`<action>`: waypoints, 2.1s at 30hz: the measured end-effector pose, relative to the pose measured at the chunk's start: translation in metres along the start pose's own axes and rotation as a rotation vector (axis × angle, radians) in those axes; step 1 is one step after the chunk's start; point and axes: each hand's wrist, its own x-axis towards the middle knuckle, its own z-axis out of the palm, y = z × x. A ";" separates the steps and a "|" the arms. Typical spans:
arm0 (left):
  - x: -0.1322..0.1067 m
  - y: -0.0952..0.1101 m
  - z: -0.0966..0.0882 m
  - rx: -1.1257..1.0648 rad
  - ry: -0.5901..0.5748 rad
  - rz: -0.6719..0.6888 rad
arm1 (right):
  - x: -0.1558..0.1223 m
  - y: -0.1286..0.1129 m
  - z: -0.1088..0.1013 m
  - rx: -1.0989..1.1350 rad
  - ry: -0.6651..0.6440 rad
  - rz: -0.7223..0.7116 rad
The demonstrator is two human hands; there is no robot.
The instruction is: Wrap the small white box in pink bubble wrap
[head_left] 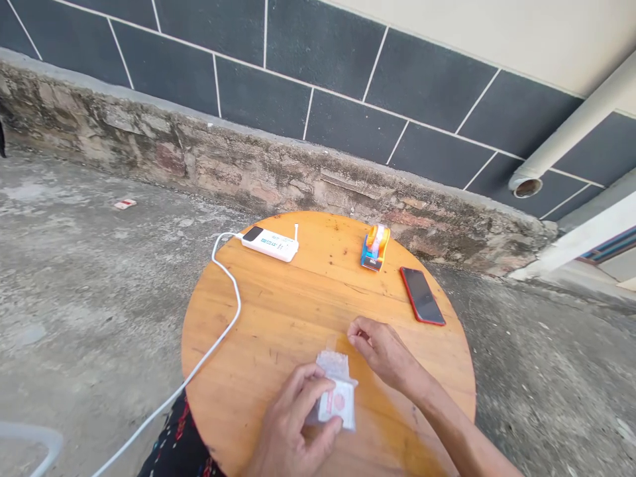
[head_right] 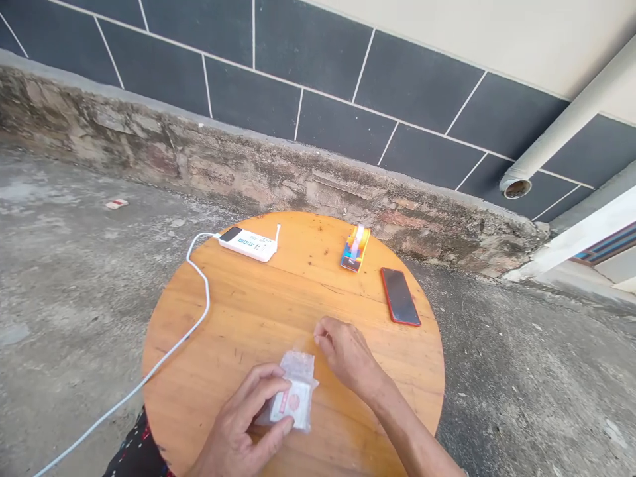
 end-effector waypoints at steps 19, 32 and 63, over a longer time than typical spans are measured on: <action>0.002 0.001 -0.003 -0.031 -0.033 -0.008 | -0.035 -0.032 -0.002 0.190 -0.096 -0.316; 0.000 0.002 0.002 -0.042 0.043 -0.065 | -0.034 -0.026 0.009 0.257 -0.209 -0.213; 0.014 0.010 -0.012 0.063 -0.184 -0.170 | 0.035 -0.026 0.014 -0.380 -0.146 -0.054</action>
